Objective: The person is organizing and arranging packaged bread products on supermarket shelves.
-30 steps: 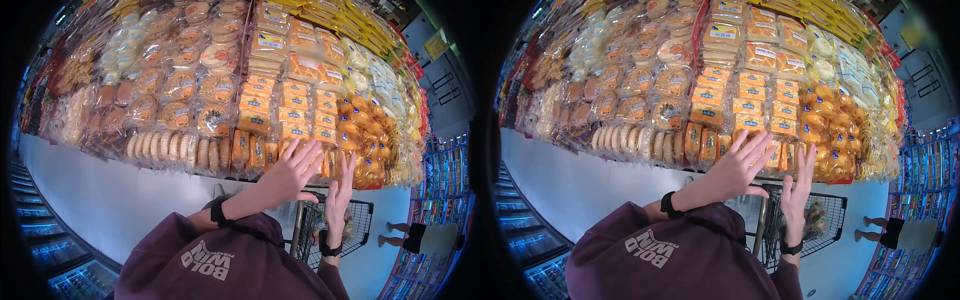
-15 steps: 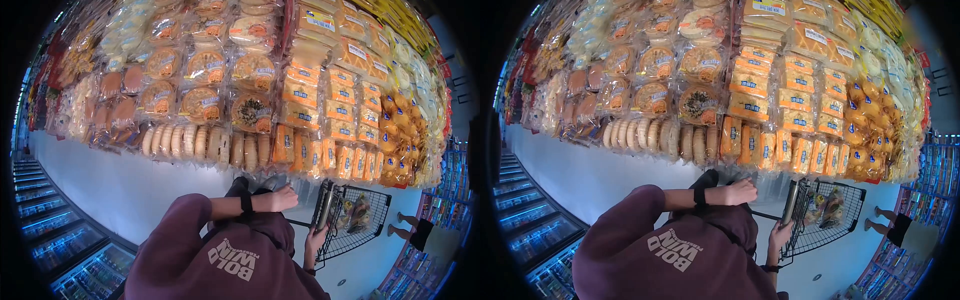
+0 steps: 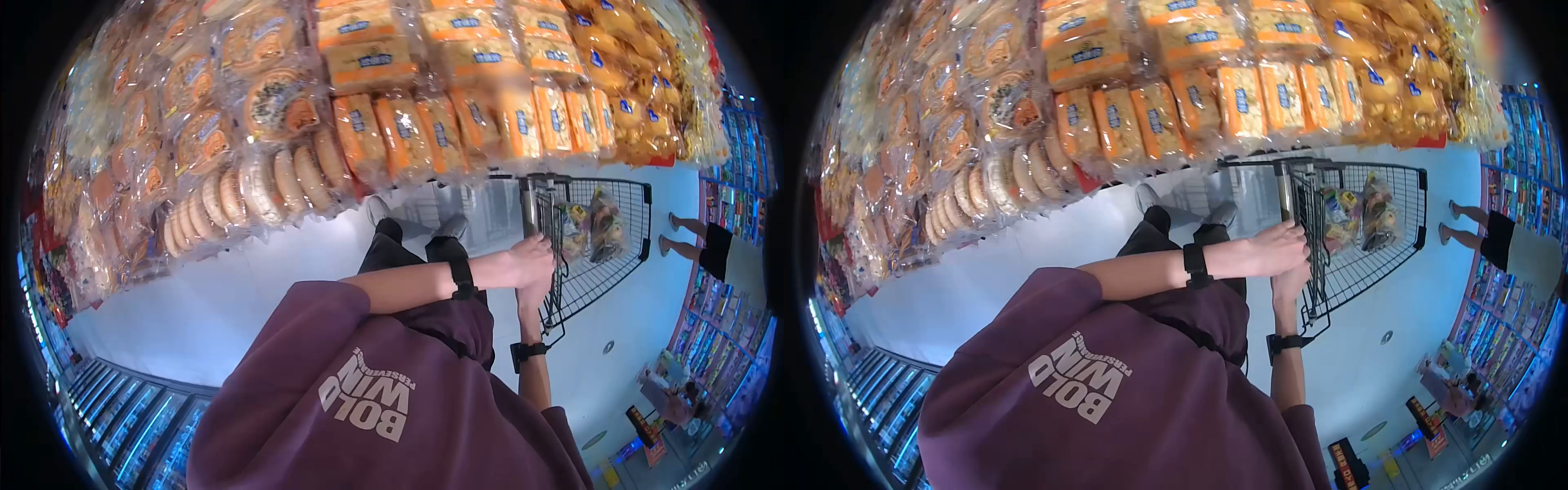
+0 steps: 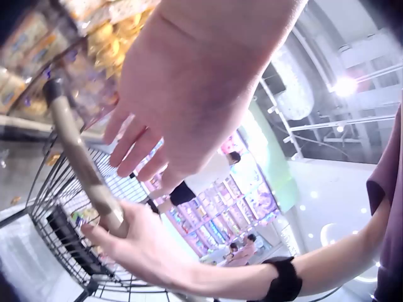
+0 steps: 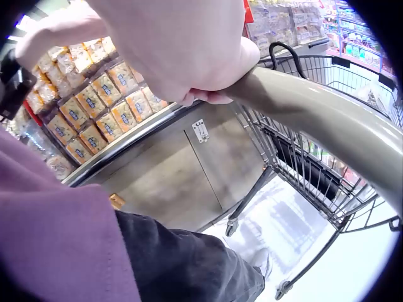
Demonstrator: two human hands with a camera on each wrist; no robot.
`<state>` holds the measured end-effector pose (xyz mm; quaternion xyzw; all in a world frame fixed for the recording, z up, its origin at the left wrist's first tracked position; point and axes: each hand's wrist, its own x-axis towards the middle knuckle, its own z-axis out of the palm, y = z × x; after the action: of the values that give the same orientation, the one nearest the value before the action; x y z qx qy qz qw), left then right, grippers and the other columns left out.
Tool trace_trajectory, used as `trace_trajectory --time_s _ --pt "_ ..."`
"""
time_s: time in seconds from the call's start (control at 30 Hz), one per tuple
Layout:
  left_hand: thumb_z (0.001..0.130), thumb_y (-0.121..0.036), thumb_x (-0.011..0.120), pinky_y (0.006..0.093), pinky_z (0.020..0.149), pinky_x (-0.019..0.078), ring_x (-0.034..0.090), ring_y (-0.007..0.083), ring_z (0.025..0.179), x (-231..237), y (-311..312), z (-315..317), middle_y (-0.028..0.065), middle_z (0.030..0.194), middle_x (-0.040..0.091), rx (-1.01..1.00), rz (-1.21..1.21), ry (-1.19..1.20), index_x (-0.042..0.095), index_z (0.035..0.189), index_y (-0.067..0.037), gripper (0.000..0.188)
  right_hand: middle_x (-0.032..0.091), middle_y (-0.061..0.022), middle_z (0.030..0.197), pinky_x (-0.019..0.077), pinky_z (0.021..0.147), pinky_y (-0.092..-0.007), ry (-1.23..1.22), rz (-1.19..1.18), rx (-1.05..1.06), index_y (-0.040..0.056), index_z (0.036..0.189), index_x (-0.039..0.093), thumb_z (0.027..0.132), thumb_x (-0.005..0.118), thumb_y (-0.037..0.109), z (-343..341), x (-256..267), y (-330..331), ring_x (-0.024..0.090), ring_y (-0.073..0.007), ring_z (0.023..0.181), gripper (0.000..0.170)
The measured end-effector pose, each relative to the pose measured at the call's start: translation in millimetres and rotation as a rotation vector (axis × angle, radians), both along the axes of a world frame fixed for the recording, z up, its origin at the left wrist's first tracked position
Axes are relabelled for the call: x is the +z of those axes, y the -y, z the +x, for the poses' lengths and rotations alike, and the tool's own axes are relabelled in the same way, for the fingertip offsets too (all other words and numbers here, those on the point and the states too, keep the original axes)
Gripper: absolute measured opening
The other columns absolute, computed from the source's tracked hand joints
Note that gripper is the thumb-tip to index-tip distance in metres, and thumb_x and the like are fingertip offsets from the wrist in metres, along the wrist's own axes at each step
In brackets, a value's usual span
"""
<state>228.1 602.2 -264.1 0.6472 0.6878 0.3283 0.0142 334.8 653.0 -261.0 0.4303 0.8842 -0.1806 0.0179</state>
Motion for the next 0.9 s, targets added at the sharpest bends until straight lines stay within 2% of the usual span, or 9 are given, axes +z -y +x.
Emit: trace_trajectory --time_s 0.07,0.17,0.23,0.37,0.5,0.6,0.7,0.83,0.9 --pt "0.077 -0.021 0.061 0.0346 0.088 0.0392 0.058 0.0214 0.095 4.9 -6.1 -18.4 0.006 0.087 0.064 -0.144 -0.103 0.006 0.063 0.079 -0.008 0.013 0.068 -0.0201 0.086 0.0508 0.068 -0.045 0.083 -0.074 0.056 0.0003 0.105 0.064 0.085 0.065 0.02 -2.2 5.7 -2.4 0.067 -0.0375 0.082 0.028" --pt "0.087 -0.03 0.058 0.0357 0.091 0.038 0.058 0.0227 0.091 -8.1 -21.1 -29.2 0.0066 0.076 0.062 -0.203 -0.308 -0.057 0.062 0.076 -0.009 0.024 0.064 -0.0217 0.069 0.0504 0.057 -0.0471 -0.108 -0.175 0.109 -0.003 0.087 0.063 0.085 0.065 0.02 3.7 4.7 -11.1 0.064 -0.0413 0.066 0.023" --pt "0.092 -0.036 0.054 0.0366 0.09 0.0386 0.06 0.0258 0.084 -30.1 -31.6 -27.5 0.0082 0.073 0.063 -0.094 -0.305 -0.125 0.064 0.078 -0.008 0.033 0.063 -0.0226 0.067 0.0494 0.057 -0.0481 -0.183 -0.283 0.08 -0.0034 0.115 0.052 0.084 0.066 0.021 7.1 5.8 -14.6 0.064 -0.04 0.063 0.041" --pt "0.089 -0.041 0.056 0.0413 0.08 0.0488 0.065 0.033 0.082 10.5 -65.4 -44.9 0.0151 0.084 0.069 -0.082 -0.65 0.028 0.067 0.091 -0.003 0.04 0.065 -0.022 0.08 0.0507 0.059 -0.0476 -0.271 -0.291 0.237 -0.0019 0.131 0.037 0.088 0.064 0.022 18.2 13.2 -27.0 0.063 -0.0405 0.066 0.057" --pt "0.089 -0.041 0.056 0.0435 0.073 0.0529 0.068 0.0332 0.087 14.5 -92.6 -40.5 0.0136 0.094 0.07 0.162 -0.798 0.032 0.066 0.105 -0.004 0.041 0.067 -0.0173 0.081 0.052 0.062 -0.043 -0.447 -0.304 0.352 0.0023 0.102 0.062 0.087 0.067 0.025 27.2 58.0 -81.0 0.065 -0.0359 0.068 0.028" --pt "0.085 -0.034 0.06 0.0432 0.073 0.0531 0.067 0.0339 0.083 16.0 -95.2 -36.4 0.014 0.091 0.069 0.273 -0.773 0.036 0.065 0.098 -0.005 0.033 0.066 -0.0145 0.07 0.0518 0.06 -0.0402 -0.521 -0.599 -0.003 0.0033 0.084 0.065 0.088 0.064 0.021 35.6 82.3 -153.3 0.066 -0.0311 0.065 0.018" --pt "0.083 -0.028 0.065 0.0388 0.068 0.0532 0.068 0.029 0.077 13.5 -95.8 -33.7 0.0084 0.083 0.069 0.305 -0.686 0.013 0.066 0.093 -0.008 0.022 0.066 -0.0167 0.069 0.0528 0.064 -0.0439 -0.415 -0.411 -0.16 0.001 0.088 0.062 0.086 0.063 0.022 58.8 4.6 -236.3 0.066 -0.0368 0.069 0.021" --pt "0.083 -0.023 0.067 0.0353 0.062 0.0516 0.068 0.0245 0.071 4.6 -93.6 -35.9 0.0043 0.085 0.071 0.326 -0.633 0.048 0.067 0.088 -0.011 0.013 0.061 -0.0317 0.1 0.0487 0.085 -0.0487 -0.089 -0.233 -0.494 -0.0102 0.106 0.048 0.081 0.066 0.029 125.2 -197.9 -310.7 0.06 -0.0433 0.1 0.05" --pt "0.083 -0.023 0.067 0.0332 0.06 0.0508 0.067 0.0216 0.068 9.8 -97.9 -32.5 0.0035 0.084 0.07 0.354 -0.706 0.07 0.067 0.088 -0.012 0.012 0.055 -0.0311 0.109 0.0466 0.089 -0.0499 -0.034 -0.064 -0.714 -0.0111 0.11 0.044 0.08 0.067 0.031 137.2 -231.5 -306.9 0.054 -0.0433 0.107 0.057"
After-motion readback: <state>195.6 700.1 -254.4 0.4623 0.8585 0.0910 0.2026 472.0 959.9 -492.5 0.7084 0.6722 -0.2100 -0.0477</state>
